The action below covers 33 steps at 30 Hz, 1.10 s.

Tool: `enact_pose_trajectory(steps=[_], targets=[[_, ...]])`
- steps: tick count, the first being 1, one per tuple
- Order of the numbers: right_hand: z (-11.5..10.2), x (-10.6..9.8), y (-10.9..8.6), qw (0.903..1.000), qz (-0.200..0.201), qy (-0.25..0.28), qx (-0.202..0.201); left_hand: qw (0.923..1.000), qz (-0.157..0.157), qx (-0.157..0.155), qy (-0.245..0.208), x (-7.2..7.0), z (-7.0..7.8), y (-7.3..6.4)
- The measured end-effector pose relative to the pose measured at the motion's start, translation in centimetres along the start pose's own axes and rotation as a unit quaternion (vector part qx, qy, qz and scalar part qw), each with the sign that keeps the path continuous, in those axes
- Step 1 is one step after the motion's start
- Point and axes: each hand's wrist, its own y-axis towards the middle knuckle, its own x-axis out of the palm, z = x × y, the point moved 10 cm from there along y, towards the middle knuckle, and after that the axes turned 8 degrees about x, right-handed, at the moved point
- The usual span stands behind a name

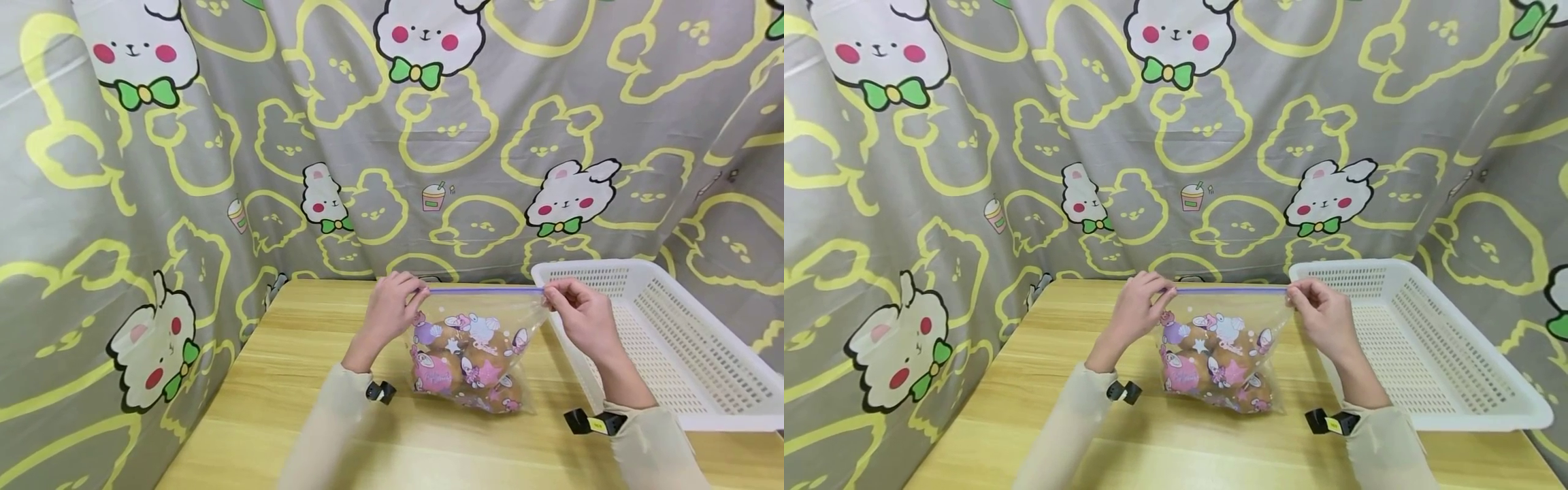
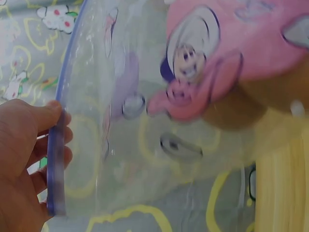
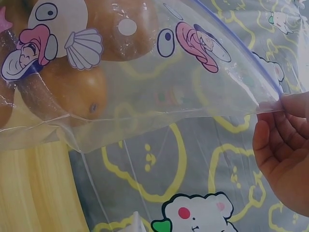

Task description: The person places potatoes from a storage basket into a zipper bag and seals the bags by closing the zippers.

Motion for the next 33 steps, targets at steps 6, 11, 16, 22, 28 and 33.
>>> enact_pose_trajectory(steps=[6,11,16,22,28,33], targets=[[0.2,-0.3,0.0,1.0,0.003,-0.002,0.004,1.0,0.002,-0.008,-0.004,-0.8,-1.3,-1.0],[0.5,-0.7,-0.1,0.9998,0.003,-0.018,0.009,0.9997,0.009,-0.021,0.0,-1.5,-2.7,-1.9],[0.8,-0.8,0.0,0.9998,0.002,-0.016,0.013,0.9995,0.003,-0.032,0.006,-2.1,-3.5,-2.4],[1.4,-0.8,0.1,0.9994,-0.011,0.019,0.025,0.9922,0.003,-0.095,-0.08,-1.6,-4.3,-2.8],[2.2,-0.4,-0.3,0.9942,-0.042,0.087,0.048,0.9642,0.057,-0.165,-0.2,-0.6,-5.1,-3.4],[2.6,0.5,-0.7,0.9937,-0.074,0.062,0.057,0.9395,0.075,-0.197,-0.27,0.1,-5.6,-4.1]])
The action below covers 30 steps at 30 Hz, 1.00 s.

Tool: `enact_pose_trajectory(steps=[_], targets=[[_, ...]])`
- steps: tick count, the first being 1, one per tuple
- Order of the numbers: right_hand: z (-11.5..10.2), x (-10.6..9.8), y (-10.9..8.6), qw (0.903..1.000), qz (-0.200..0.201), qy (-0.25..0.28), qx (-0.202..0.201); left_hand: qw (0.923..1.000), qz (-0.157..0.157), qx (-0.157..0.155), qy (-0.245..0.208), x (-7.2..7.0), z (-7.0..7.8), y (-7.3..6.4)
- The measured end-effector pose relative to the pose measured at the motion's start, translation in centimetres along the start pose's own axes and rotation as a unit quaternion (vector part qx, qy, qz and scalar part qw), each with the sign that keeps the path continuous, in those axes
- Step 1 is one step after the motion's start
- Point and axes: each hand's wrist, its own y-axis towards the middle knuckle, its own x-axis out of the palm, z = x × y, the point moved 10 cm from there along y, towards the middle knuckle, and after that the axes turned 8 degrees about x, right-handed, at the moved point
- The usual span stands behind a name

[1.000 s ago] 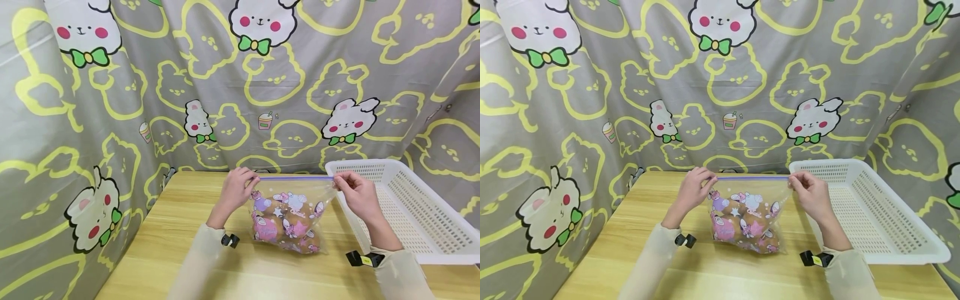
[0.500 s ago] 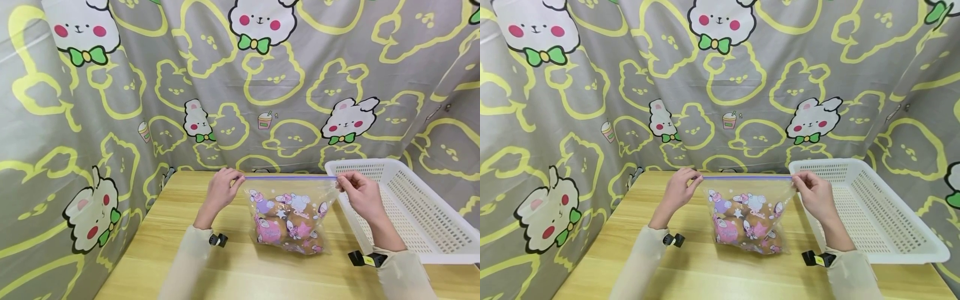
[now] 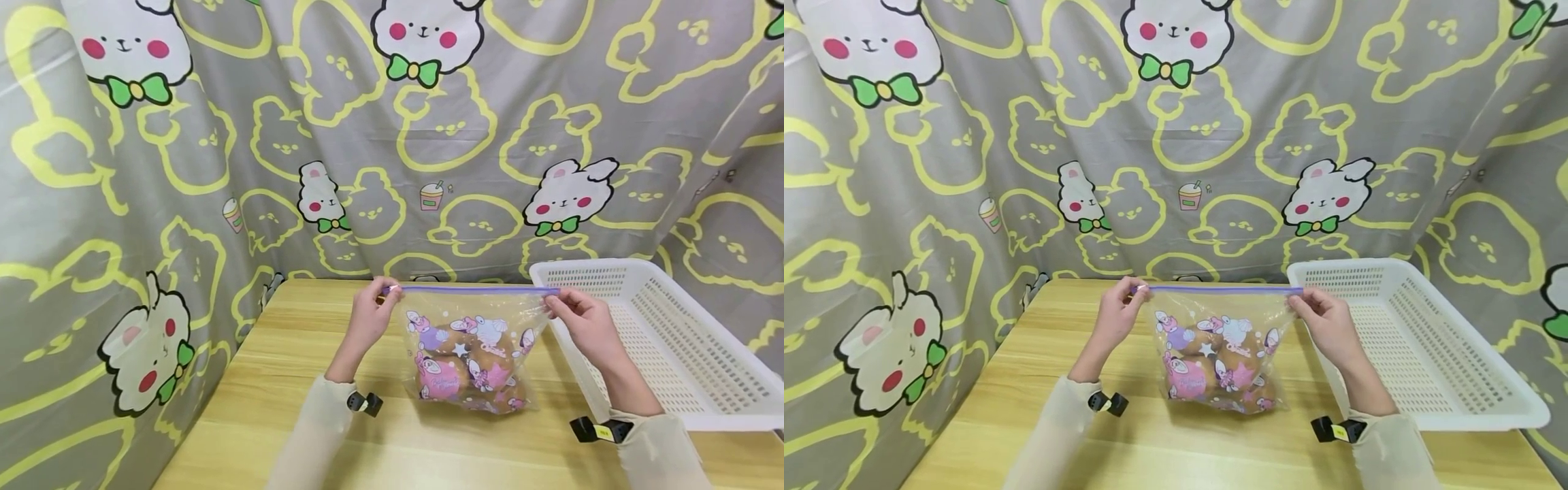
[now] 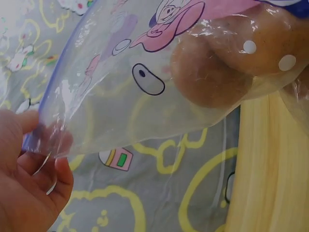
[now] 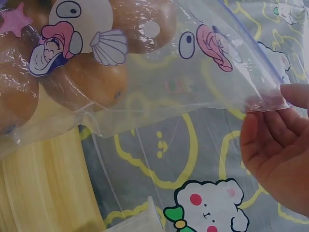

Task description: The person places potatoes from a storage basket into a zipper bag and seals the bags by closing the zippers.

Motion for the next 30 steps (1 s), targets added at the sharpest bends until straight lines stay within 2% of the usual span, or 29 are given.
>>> enact_pose_trajectory(steps=[4,8,10,13,16,18,20,22,27,28,30], targets=[[-0.3,0.7,-0.2,0.9994,-0.029,-0.003,-0.016,0.9989,-0.002,-0.025,-0.038,-0.2,-0.5,-0.5],[-1.1,0.9,-0.6,0.9985,-0.029,-0.024,-0.039,0.9989,-0.012,-0.033,-0.03,-0.6,0.0,-0.8],[-1.5,0.8,-1.0,0.9982,-0.019,-0.034,-0.045,0.9991,-0.017,-0.032,-0.023,-0.9,0.7,-1.1],[-1.9,0.6,-1.6,0.9985,-0.009,-0.029,-0.046,0.9988,-0.029,-0.029,-0.027,-1.6,3.1,-1.3],[-1.9,0.6,-1.8,0.9993,-0.016,0.005,-0.032,0.9979,-0.046,-0.029,-0.036,-2.0,5.1,-1.3],[-1.4,0.9,-1.6,0.9993,-0.025,0.024,-0.014,0.9971,-0.054,-0.035,-0.04,-2.1,5.4,-1.2],[-0.3,1.5,-1.2,0.9987,-0.038,0.031,0.017,0.9961,-0.059,-0.05,-0.041,-1.9,4.6,-1.0],[1.0,2.4,-0.8,0.9971,-0.05,0.03,0.05,0.9941,-0.064,-0.076,-0.046,-1.6,3.2,-0.8],[3.8,4.4,0.8,0.9907,-0.052,0.009,0.125,0.9851,-0.066,-0.147,-0.059,-0.7,-1.5,-0.3],[4.0,4.7,1.2,0.9894,-0.05,0.004,0.136,0.9834,-0.062,-0.158,-0.064,-0.6,-2.3,-0.1],[4.4,5.3,1.8,0.9869,-0.046,-0.008,0.154,0.9793,-0.044,-0.183,-0.073,-0.2,-5.1,0.0]])
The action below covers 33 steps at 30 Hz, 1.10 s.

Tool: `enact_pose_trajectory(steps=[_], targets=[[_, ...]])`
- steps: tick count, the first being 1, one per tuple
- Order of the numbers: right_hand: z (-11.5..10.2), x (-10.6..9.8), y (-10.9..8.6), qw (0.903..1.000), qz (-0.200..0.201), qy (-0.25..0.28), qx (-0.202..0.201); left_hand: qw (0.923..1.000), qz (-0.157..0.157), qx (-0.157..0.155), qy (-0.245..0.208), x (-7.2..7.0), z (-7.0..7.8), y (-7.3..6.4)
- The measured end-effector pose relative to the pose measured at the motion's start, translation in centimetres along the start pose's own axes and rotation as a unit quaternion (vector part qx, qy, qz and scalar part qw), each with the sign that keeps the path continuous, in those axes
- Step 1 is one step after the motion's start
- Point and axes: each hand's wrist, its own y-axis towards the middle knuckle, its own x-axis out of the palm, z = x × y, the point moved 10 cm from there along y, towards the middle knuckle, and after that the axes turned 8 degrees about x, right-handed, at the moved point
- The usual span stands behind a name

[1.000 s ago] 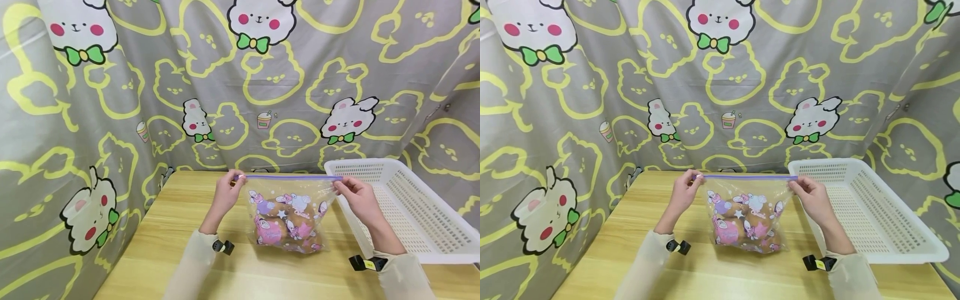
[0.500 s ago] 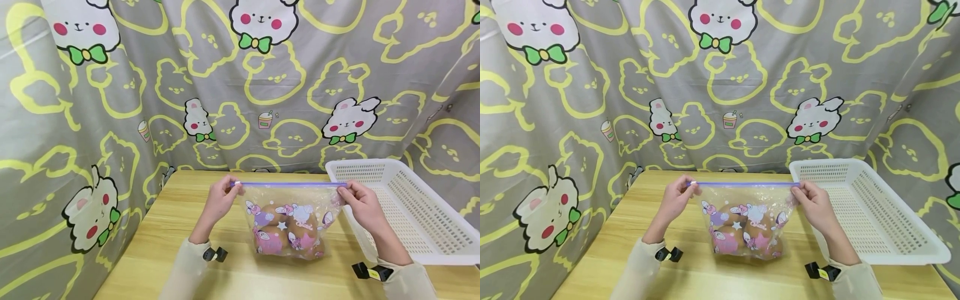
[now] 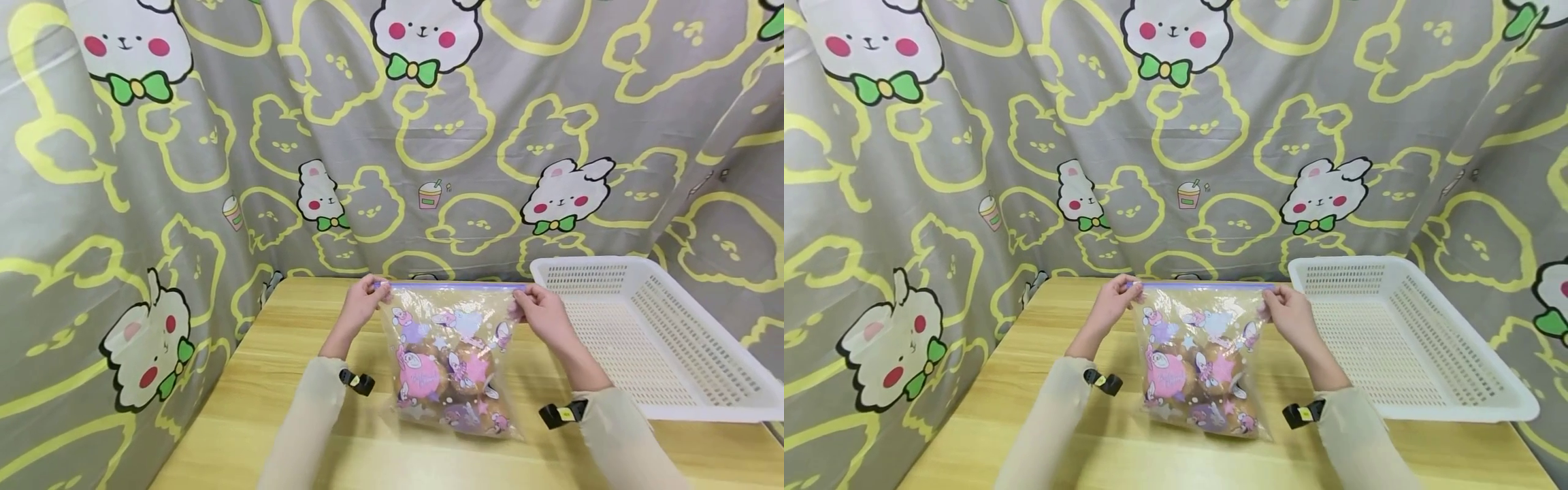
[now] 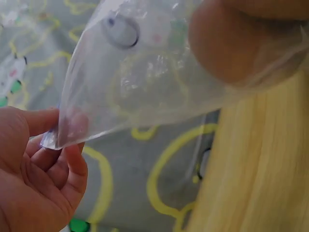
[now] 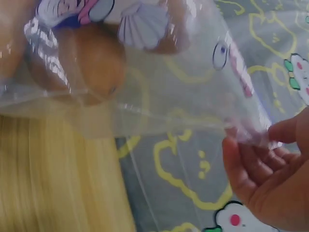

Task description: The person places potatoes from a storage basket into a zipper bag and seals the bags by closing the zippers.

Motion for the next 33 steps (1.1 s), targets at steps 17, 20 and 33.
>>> enact_pose_trajectory(steps=[17,20,33], targets=[[4.8,3.6,5.2,0.9888,-0.02,0.116,0.092,0.9596,0.01,-0.223,-0.172,2.2,-10.6,1.7],[5.6,3.8,5.9,0.9872,-0.018,0.119,0.105,0.9497,-0.034,-0.254,-0.179,3.4,-11.7,1.1],[7.6,3.7,7.2,0.9862,-0.011,0.112,0.121,0.941,-0.06,-0.264,-0.203,4.6,-12.9,0.5]])
